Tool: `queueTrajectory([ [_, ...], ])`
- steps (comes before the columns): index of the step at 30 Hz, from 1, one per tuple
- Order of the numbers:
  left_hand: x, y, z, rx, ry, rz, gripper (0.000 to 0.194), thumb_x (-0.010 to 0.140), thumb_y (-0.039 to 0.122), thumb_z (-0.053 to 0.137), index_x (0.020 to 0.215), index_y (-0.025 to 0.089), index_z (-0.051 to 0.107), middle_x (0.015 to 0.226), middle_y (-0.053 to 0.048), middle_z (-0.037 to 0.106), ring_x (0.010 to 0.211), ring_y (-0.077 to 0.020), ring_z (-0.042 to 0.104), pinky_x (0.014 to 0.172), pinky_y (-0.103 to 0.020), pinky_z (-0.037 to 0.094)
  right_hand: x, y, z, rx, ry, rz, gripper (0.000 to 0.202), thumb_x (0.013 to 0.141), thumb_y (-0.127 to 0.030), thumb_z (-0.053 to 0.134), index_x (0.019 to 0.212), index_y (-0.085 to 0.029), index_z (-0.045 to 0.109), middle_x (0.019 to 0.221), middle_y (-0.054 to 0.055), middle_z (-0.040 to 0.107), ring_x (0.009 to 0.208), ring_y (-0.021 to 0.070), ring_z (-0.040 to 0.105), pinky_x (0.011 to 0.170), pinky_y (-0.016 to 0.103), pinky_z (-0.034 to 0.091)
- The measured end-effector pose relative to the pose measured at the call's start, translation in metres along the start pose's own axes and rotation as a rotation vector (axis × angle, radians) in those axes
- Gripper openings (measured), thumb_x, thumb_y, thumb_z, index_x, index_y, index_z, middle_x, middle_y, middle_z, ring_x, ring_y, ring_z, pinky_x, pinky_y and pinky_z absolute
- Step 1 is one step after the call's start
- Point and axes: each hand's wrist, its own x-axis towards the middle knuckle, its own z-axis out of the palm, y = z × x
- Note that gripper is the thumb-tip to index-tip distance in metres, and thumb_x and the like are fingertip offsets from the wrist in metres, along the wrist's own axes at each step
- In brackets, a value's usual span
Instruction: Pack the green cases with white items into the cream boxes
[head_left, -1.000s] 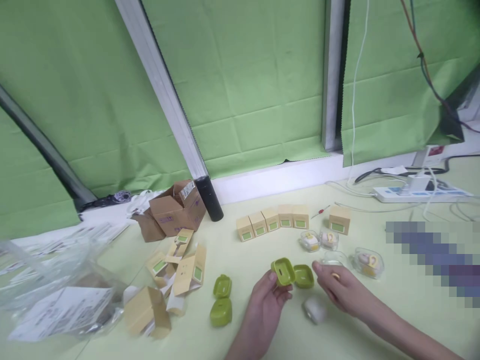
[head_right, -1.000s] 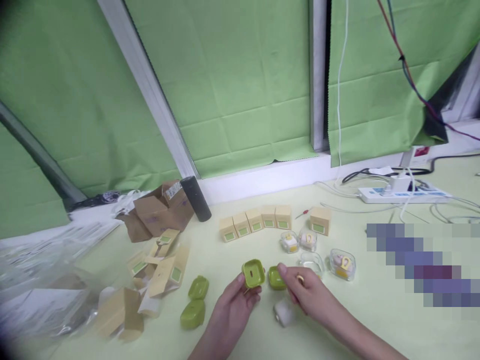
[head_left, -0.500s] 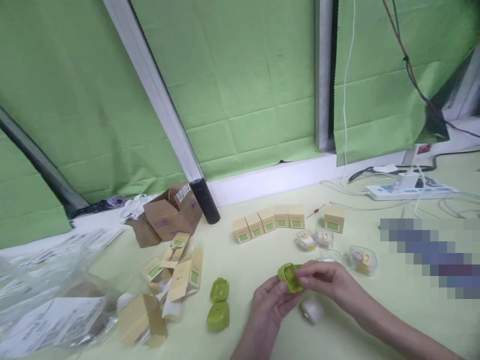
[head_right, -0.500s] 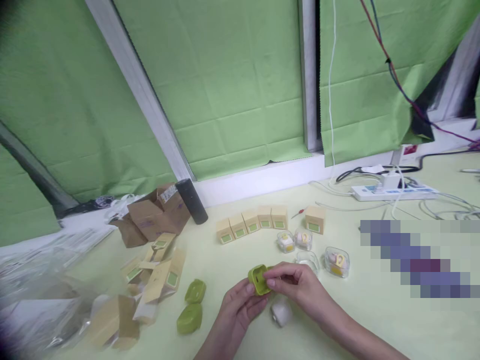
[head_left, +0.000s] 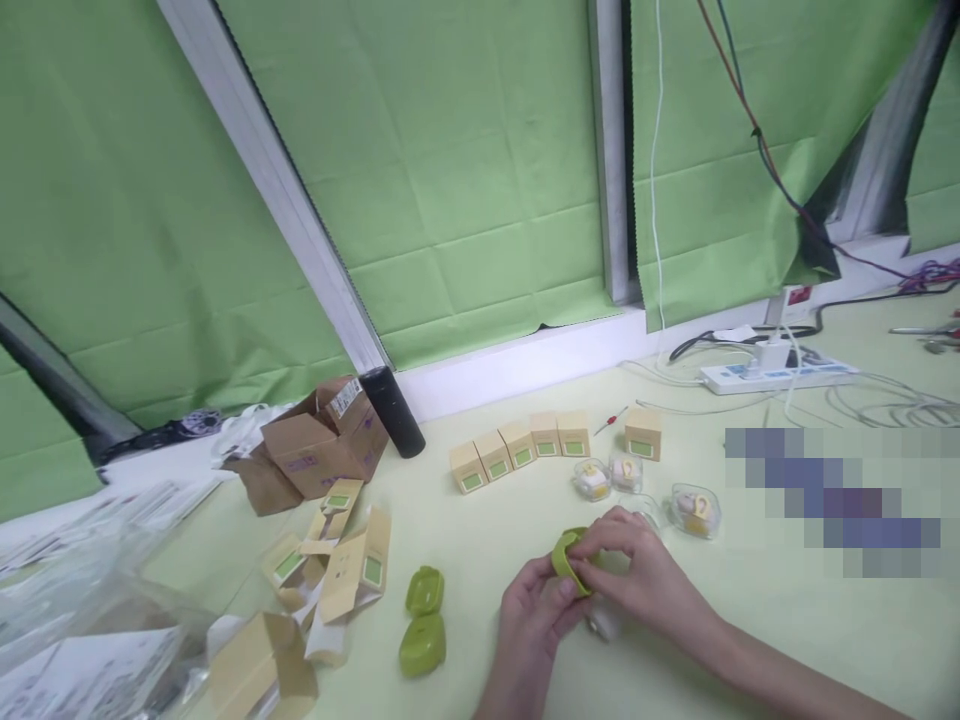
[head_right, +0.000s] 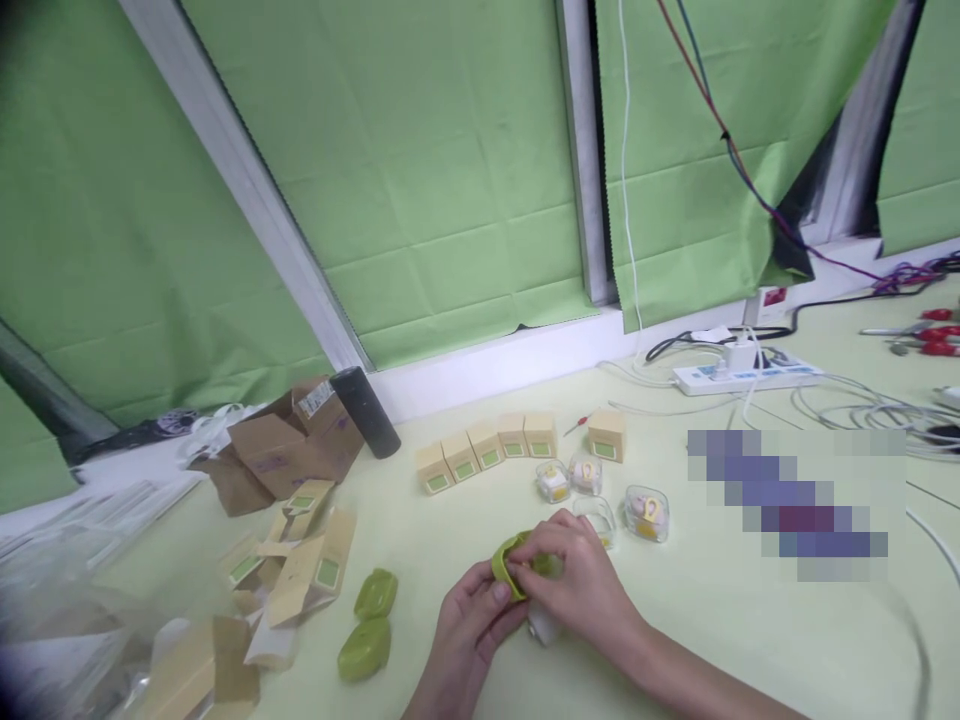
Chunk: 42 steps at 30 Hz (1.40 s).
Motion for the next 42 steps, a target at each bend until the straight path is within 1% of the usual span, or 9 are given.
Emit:
queueTrajectory([
  [11,-0.005,0.005,-0.003,0.133,-0.055,0.139,0.027,0.065,0.025,0.077,0.087,0.013,0.068,0.093,-0.009,0.07,0.087,-0.0215,0.063,0.084,-0.036,0.049,-0.004,-0.002,0.0,0.065,-0.136,-0.112,0.02,0.081,-0.026,0.055,0.064,-0.023,0.066,0.072,0.002,0.067,0.08,0.0212,0.058,0.076,0.036,0.043],
  [18,-0.007,0.005,-0.002,0.171,-0.11,0.13,0.03,0.067,0.029,0.075,0.091,0.011,0.067,0.091,-0.011,0.071,0.083,-0.0206,0.064,0.081,-0.034,0.048,-0.007,-0.001,0.0,0.102,0.003,0.021,0.015,0.075,-0.023,0.059,0.061,-0.022,0.064,0.07,0.001,0.065,0.073,0.0197,0.06,0.068,0.03,0.045],
  [22,-0.006,0.007,-0.002,0.117,-0.078,0.067,0.029,0.072,0.037,0.069,0.085,0.012,0.064,0.09,-0.011,0.07,0.083,-0.0219,0.065,0.077,-0.034,0.05,-0.006,-0.002,-0.005,0.072,-0.047,-0.068,0.016,0.08,-0.03,0.057,0.07,-0.024,0.068,0.07,0.001,0.065,0.074,0.0204,0.058,0.069,0.033,0.046],
  [26,-0.004,0.008,-0.002,0.147,-0.033,0.066,0.029,0.063,0.035,0.077,0.071,0.014,0.058,0.078,-0.005,0.067,0.066,-0.0149,0.062,0.066,-0.028,0.049,-0.007,-0.001,-0.016,0.07,-0.104,-0.16,0.015,0.084,-0.033,0.053,0.085,-0.025,0.066,0.082,0.003,0.065,0.078,0.0194,0.059,0.071,0.033,0.047],
  [27,-0.004,0.009,-0.002,0.154,-0.037,0.07,0.029,0.063,0.035,0.076,0.072,0.014,0.058,0.076,-0.004,0.066,0.064,-0.0138,0.06,0.063,-0.027,0.049,-0.008,-0.001,-0.018,0.063,-0.095,-0.186,0.021,0.08,-0.033,0.058,0.099,-0.025,0.063,0.094,0.004,0.064,0.084,0.0202,0.059,0.075,0.034,0.048],
  [30,-0.006,0.01,-0.003,0.172,-0.095,0.068,0.027,0.065,0.035,0.074,0.075,0.014,0.059,0.069,-0.002,0.062,0.061,-0.0127,0.056,0.058,-0.024,0.044,-0.01,0.0,-0.021,0.01,-0.171,-0.274,0.072,0.064,-0.036,0.074,0.129,-0.029,0.044,0.124,0.007,0.053,0.107,0.0251,0.054,0.087,0.037,0.045],
  [33,-0.007,0.011,-0.005,0.193,-0.121,0.075,0.025,0.064,0.031,0.075,0.072,0.014,0.06,0.067,0.001,0.057,0.062,-0.0098,0.05,0.057,-0.02,0.039,-0.012,-0.002,-0.019,-0.026,-0.256,-0.324,0.05,0.069,-0.033,0.071,0.116,-0.03,0.055,0.113,0.004,0.062,0.102,0.0239,0.057,0.086,0.036,0.045],
  [38,-0.008,0.014,-0.002,0.145,-0.127,0.054,0.024,0.069,0.031,0.072,0.068,0.015,0.055,0.063,0.003,0.052,0.057,-0.0074,0.044,0.056,-0.019,0.036,-0.016,-0.006,-0.013,-0.015,-0.132,-0.381,0.042,0.068,-0.032,0.072,0.107,-0.028,0.058,0.099,0.004,0.067,0.091,0.0232,0.06,0.082,0.038,0.045],
  [42,-0.015,0.02,0.003,-0.124,-0.275,-0.006,0.037,0.07,0.041,0.07,0.097,0.019,0.057,0.084,-0.003,0.061,0.077,-0.0154,0.057,0.065,-0.025,0.041,-0.016,-0.004,-0.01,-0.043,-0.103,-0.276,0.04,0.071,-0.034,0.07,0.108,-0.027,0.056,0.103,0.005,0.065,0.096,0.0242,0.058,0.085,0.039,0.044],
])
